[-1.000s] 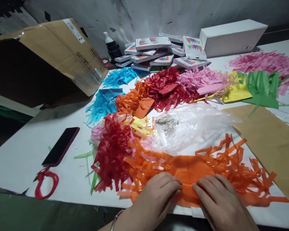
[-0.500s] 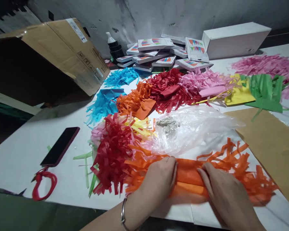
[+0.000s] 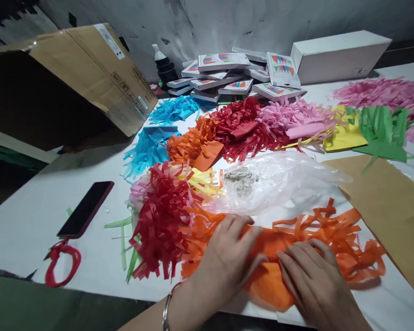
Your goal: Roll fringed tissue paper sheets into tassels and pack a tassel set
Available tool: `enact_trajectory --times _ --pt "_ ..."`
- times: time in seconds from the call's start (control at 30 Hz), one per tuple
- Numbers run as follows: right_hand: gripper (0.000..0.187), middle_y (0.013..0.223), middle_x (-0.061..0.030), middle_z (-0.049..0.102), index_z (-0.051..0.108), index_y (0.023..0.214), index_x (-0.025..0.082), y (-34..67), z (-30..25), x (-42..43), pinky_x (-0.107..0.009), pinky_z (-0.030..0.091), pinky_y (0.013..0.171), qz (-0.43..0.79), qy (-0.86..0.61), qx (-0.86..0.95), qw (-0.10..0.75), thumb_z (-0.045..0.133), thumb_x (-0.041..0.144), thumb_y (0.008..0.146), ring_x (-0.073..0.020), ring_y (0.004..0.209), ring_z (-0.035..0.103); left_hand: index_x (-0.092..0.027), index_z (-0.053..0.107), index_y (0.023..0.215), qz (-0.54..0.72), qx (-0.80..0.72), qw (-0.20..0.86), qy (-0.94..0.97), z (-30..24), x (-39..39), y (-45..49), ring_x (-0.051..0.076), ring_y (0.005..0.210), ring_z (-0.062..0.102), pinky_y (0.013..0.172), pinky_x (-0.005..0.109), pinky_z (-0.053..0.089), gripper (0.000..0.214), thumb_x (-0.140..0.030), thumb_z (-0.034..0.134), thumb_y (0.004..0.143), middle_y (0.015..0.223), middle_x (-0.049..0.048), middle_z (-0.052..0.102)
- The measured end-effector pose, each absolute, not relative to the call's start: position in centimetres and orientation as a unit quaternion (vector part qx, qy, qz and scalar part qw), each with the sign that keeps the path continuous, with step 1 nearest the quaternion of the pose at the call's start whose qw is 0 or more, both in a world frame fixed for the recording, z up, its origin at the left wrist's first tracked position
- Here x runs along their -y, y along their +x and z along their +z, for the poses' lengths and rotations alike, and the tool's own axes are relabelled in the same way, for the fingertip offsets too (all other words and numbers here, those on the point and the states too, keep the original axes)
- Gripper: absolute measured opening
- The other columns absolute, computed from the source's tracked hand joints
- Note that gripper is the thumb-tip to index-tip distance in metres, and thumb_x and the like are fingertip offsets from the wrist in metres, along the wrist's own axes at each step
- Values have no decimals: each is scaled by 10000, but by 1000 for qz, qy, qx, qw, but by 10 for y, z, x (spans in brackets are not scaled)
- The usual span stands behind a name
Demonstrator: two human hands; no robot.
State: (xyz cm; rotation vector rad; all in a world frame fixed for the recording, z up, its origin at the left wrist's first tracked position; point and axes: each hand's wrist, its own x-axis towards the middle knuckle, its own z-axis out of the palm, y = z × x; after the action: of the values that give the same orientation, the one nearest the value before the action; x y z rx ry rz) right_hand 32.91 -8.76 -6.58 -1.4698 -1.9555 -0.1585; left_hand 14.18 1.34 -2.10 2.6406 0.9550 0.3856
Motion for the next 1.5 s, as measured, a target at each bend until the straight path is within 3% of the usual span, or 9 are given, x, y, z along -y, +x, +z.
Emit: enact_trajectory --times 0.13,0.4,0.63,0.73,0.93,1.13,1.27,1.4,1.5 --pt "216 893 -63 705 675 1007 150 323 -58 85 -423 351 1020 -29 -567 745 350 460 164 1014 -191 880 620 -198 676 1006 203 -239 87 946 -28 -3 137 261 1109 578 1005 473 421 170 -157 510 1006 1111 76 707" --pt "351 986 -78 715 676 1042 183 336 -75 101 -467 303 1043 -36 -582 761 283 325 180 1043 -245 1029 597 -191 661 943 187 -232 159 941 -45 -4 122 202 909 578 912 416 392 186 -179 498 1030 910 26 704" --pt "304 761 -33 600 587 749 218 333 -56 78 -430 328 863 -44 -672 713 195 428 184 1006 -228 788 533 -177 689 859 35 -389 136 911 -26 -8 134 262 884 567 848 488 428 234 -195 497 992 957 87 669" --pt "272 767 -53 610 612 786 205 332 -51 70 -432 330 808 -74 -697 698 150 447 193 1002 -245 788 536 -182 710 829 -17 -409 110 906 -23 -12 142 300 885 584 819 518 433 223 -218 542 971 944 102 674" --pt "281 965 -75 713 673 969 176 326 -55 72 -467 313 1032 -59 -571 765 292 398 145 1019 -243 1026 593 -180 707 821 -9 -402 126 907 -26 -15 142 298 882 602 846 528 447 208 -200 555 963 936 95 678" --pt "280 835 -51 683 662 882 161 323 -59 75 -420 344 989 -47 -563 766 307 419 92 1001 -198 892 598 -183 648 1073 98 -350 113 925 -21 -3 135 291 1011 567 937 513 420 165 -234 663 916 1138 105 667" --pt "289 868 -56 685 662 925 171 314 -57 73 -420 339 965 -37 -552 767 325 393 135 1024 -188 871 595 -187 644 953 168 -252 99 948 -27 1 132 230 1016 567 990 445 382 145 -134 517 998 1071 60 691" --pt "380 763 -34 654 667 876 164 316 -59 79 -436 350 1006 -54 -536 795 281 325 79 1016 -184 830 596 -175 636 867 159 -227 103 955 -34 -2 128 206 919 557 932 418 391 168 -143 530 994 936 43 683" --pt "364 907 -63 728 699 984 156 330 -66 92 -472 334 1090 -54 -523 793 307 340 118 1031 -219 993 625 -174 640 881 145 -225 113 957 -37 -4 122 199 885 555 898 419 380 146 -148 543 987 909 38 685"
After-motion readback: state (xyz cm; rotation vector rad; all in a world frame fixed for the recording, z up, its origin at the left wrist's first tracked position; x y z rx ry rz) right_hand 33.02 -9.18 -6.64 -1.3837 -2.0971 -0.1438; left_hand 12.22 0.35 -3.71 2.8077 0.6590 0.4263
